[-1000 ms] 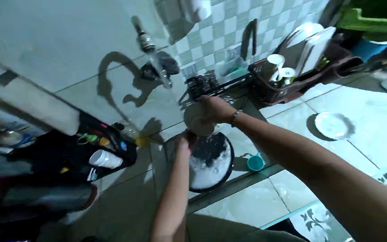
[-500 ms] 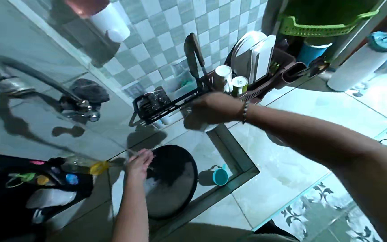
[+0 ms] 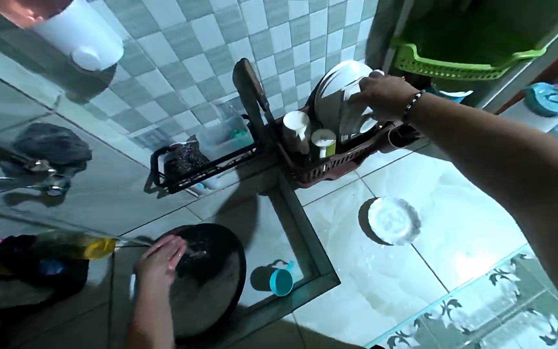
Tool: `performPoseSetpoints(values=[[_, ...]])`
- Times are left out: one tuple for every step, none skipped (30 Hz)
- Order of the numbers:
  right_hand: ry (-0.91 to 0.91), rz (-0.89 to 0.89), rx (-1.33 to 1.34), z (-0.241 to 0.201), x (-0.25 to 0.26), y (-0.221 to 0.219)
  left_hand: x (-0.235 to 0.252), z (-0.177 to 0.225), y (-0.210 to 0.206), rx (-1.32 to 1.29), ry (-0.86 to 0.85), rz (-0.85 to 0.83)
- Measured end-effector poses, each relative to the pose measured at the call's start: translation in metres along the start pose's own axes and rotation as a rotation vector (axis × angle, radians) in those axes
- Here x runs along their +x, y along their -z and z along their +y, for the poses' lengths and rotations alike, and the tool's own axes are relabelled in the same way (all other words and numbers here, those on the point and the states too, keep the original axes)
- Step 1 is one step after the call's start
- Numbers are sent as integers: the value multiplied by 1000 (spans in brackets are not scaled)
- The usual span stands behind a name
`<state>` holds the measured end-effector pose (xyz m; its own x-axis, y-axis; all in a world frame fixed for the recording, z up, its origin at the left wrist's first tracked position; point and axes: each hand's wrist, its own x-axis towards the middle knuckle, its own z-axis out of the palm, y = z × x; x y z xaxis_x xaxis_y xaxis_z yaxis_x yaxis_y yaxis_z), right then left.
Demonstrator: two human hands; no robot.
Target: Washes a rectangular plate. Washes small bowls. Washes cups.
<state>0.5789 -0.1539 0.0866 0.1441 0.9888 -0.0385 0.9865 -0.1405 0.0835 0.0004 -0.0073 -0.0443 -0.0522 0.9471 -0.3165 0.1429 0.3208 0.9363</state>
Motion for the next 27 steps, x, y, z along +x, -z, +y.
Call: performPoseSetpoints(values=[[-10,-25,-7,5,4,-6,-4,0,-1,5,8,19],[-16,-47,-14,10,9,-12,-7,0,-1,6,14,38],[-19,-70,-29,15,13,-19,-9,0,-1,5,16,53],[-20,-91,-33,19,18,-27,-10,0,0,6,17,67],[-17,-106,-34,23,23,-34,-9,-1,2,3,17,79],[-13,-122,-30,26,27,-40,-9,-2,3,-1,16,86],[-21,-146,-25,27,30,-44,-10,-1,4,-5,15,87],[-37,-174,-28,26,32,-47,-10,-1,4,-4,13,91],[-52,-204,-37,25,35,-49,-10,0,4,-1,13,95],[-58,-225,-47,25,37,-53,-11,0,4,1,12,100],[-60,-246,-57,24,39,-56,-12,1,4,5,13,106],[-58,-266,-62,24,40,-59,-13,3,3,10,14,110],[-56,-279,-57,24,41,-61,-14,4,2,14,14,114],[-57,-286,-48,25,42,-65,-15,5,2,22,14,115],[-62,-293,-37,26,43,-68,-16,5,1,31,14,117],[-68,-297,-30,28,44,-71,-17,5,0,40,15,117],[-76,-293,-30,31,46,-76,-18,6,0,47,13,120],[-79,-287,-33,34,48,-79,-18,6,-1,51,10,124],[-76,-280,-33,35,48,-81,-18,7,-1,52,9,125],[-69,-270,-37,37,47,-83,-17,7,-2,52,8,125],[-59,-247,-35,40,45,-86,-16,8,-2,51,11,125],[-40,-209,-27,43,43,-90,-14,7,-3,50,10,129],[-17,-157,-8,47,39,-94,-13,7,-3,45,7,134],[6,-98,22,50,35,-97,-12,7,-4,43,7,136],[20,-40,55,51,30,-99,-11,8,-5,40,8,136],[19,3,79,51,24,-97,-11,8,-6,37,9,133],[15,37,108,50,20,-95,-11,9,-6,34,12,128]])
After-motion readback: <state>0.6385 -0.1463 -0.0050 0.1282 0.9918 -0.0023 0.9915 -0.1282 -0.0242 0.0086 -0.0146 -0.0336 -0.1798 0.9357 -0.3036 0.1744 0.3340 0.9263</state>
